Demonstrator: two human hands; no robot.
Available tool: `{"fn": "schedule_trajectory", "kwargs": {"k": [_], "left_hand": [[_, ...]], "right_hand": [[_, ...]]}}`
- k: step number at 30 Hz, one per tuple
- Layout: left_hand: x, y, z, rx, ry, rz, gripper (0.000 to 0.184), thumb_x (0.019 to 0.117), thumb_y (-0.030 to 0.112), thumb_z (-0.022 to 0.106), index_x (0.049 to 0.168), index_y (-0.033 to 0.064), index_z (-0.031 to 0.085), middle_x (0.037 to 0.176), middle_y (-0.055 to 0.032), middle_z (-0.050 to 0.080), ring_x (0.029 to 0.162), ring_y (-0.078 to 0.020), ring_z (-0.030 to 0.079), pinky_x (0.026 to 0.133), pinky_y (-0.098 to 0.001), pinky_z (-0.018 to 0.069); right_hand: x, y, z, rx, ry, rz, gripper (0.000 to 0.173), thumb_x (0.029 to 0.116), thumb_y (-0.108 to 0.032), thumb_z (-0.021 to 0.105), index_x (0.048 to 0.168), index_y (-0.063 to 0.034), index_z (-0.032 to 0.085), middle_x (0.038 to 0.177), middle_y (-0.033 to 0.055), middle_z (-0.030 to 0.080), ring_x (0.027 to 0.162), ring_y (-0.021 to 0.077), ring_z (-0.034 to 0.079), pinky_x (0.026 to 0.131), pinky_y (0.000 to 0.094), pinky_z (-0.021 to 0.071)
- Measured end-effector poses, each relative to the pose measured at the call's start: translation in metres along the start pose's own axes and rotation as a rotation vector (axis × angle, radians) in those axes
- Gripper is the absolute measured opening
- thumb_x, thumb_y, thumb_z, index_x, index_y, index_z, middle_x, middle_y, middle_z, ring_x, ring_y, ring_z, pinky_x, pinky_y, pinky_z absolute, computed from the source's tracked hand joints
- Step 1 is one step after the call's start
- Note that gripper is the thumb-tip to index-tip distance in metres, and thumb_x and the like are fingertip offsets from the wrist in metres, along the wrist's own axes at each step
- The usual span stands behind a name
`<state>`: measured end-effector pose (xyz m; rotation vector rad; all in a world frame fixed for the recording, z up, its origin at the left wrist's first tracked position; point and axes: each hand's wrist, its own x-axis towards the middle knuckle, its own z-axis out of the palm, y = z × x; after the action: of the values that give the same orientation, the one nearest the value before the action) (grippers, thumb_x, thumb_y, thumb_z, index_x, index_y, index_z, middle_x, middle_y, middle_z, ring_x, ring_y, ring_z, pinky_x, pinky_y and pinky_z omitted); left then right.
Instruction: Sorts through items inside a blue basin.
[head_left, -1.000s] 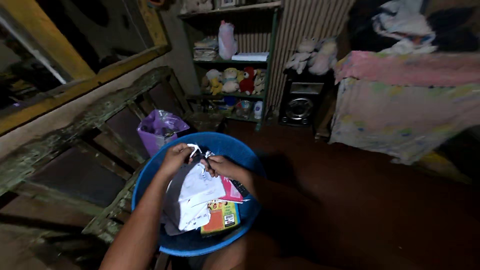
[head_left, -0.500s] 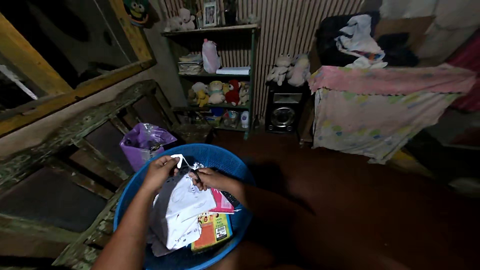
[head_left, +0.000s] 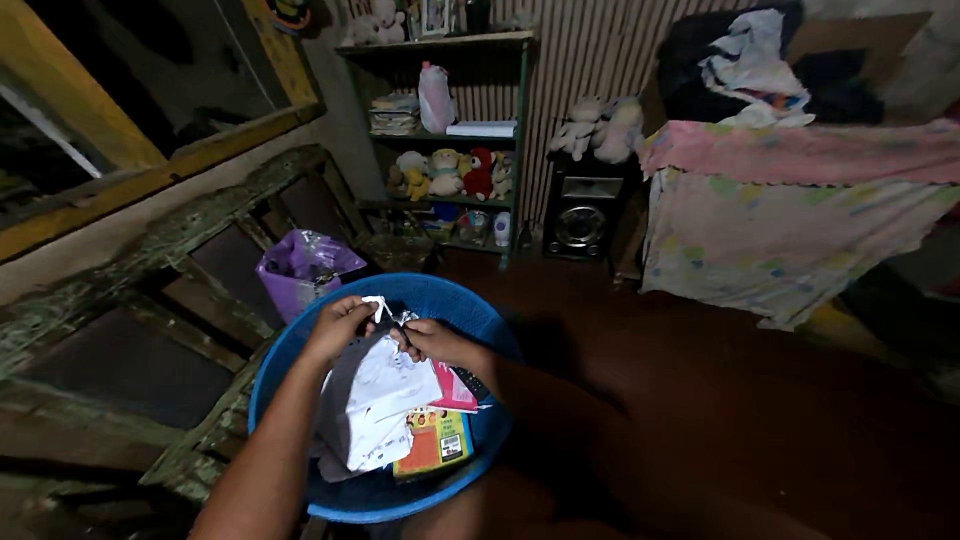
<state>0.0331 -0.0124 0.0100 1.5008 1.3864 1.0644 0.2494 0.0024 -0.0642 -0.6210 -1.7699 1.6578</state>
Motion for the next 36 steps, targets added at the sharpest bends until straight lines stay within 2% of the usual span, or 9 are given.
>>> {"fn": "schedule_trajectory", "kwargs": {"k": [4,7,9,14,18,23,27,31,36], "left_hand": [[-0.004,0.001,-0.001,-0.006,-0.032,-0.002,0.019,0.1058,0.018,0.058,0.102,0.0021,0.067,0.082,-0.0065,0.068,0.067,-0.0138,0.064,0.066,-0.0301,0.0571],[-0.010,0.004,0.001,0.010,-0.064,-0.007,0.019,0.1053,0.020,0.058,0.104,0.0043,0.067,0.081,-0.0054,0.067,0.065,-0.0121,0.062,0.063,-0.0287,0.0555],[-0.010,0.008,0.004,0.021,-0.061,-0.006,0.019,0.1053,0.020,0.057,0.102,0.0035,0.066,0.079,-0.0055,0.066,0.064,-0.0122,0.060,0.062,-0.0293,0.0544],[0.000,0.001,-0.001,-0.017,-0.067,0.004,0.022,0.1047,0.022,0.058,0.100,0.0023,0.068,0.078,-0.0066,0.067,0.063,-0.0136,0.062,0.060,-0.0301,0.0553],[0.002,0.001,-0.001,-0.035,-0.027,0.016,0.021,0.1046,0.021,0.060,0.100,0.0019,0.067,0.078,-0.0074,0.066,0.063,-0.0146,0.062,0.060,-0.0307,0.0556],[0.004,0.001,-0.003,-0.067,0.085,0.019,0.021,0.1042,0.023,0.061,0.098,0.0033,0.066,0.081,-0.0072,0.068,0.064,-0.0151,0.063,0.061,-0.0319,0.0569],[0.006,-0.001,-0.005,-0.067,0.152,0.033,0.022,0.1032,0.025,0.063,0.099,0.0034,0.066,0.082,-0.0076,0.069,0.064,-0.0158,0.064,0.061,-0.0326,0.0576],[-0.005,0.006,0.003,-0.023,0.097,0.020,0.021,0.1046,0.023,0.059,0.092,0.0060,0.063,0.080,-0.0049,0.065,0.063,-0.0127,0.060,0.061,-0.0301,0.0547],[-0.006,0.006,0.007,-0.008,0.014,-0.008,0.022,0.1064,0.022,0.056,0.096,0.0045,0.064,0.085,-0.0069,0.068,0.063,-0.0119,0.061,0.059,-0.0277,0.0542]], "right_hand": [[0.002,0.006,-0.001,0.024,0.006,0.012,0.046,0.1089,-0.045,0.045,0.114,-0.0031,0.064,0.087,0.0031,0.063,0.067,0.0106,0.060,0.061,0.0274,0.0535],[0.004,0.011,-0.002,0.042,-0.015,0.018,0.048,0.1086,-0.048,0.043,0.105,-0.0048,0.064,0.082,0.0014,0.062,0.065,0.0101,0.059,0.060,0.0266,0.0524],[0.004,0.010,-0.004,0.029,-0.024,0.011,0.046,0.1088,-0.046,0.043,0.101,-0.0050,0.063,0.079,0.0009,0.060,0.064,0.0095,0.058,0.060,0.0259,0.0514],[0.006,0.010,-0.006,0.034,-0.022,0.007,0.039,0.1094,-0.038,0.047,0.100,-0.0030,0.063,0.077,0.0021,0.058,0.061,0.0088,0.055,0.060,0.0248,0.0508],[0.006,0.010,-0.006,0.034,-0.017,0.005,0.040,0.1084,-0.039,0.050,0.097,-0.0036,0.063,0.074,0.0018,0.058,0.059,0.0089,0.056,0.058,0.0246,0.0504],[0.007,0.014,-0.007,0.063,-0.032,0.032,0.045,0.1092,-0.045,0.044,0.100,-0.0053,0.063,0.078,0.0019,0.060,0.062,0.0102,0.058,0.059,0.0258,0.0513],[0.008,0.017,-0.007,0.031,-0.083,0.032,0.047,0.1084,-0.048,0.044,0.105,-0.0059,0.063,0.081,0.0023,0.061,0.064,0.0109,0.059,0.059,0.0264,0.0515],[0.007,0.016,-0.005,0.016,-0.074,0.036,0.048,0.1082,-0.049,0.044,0.105,-0.0057,0.063,0.082,0.0021,0.061,0.065,0.0109,0.059,0.060,0.0268,0.0519],[0.007,0.014,-0.005,0.018,-0.051,0.037,0.045,0.1080,-0.047,0.046,0.106,-0.0057,0.063,0.082,0.0024,0.061,0.066,0.0111,0.059,0.060,0.0266,0.0519]]}}
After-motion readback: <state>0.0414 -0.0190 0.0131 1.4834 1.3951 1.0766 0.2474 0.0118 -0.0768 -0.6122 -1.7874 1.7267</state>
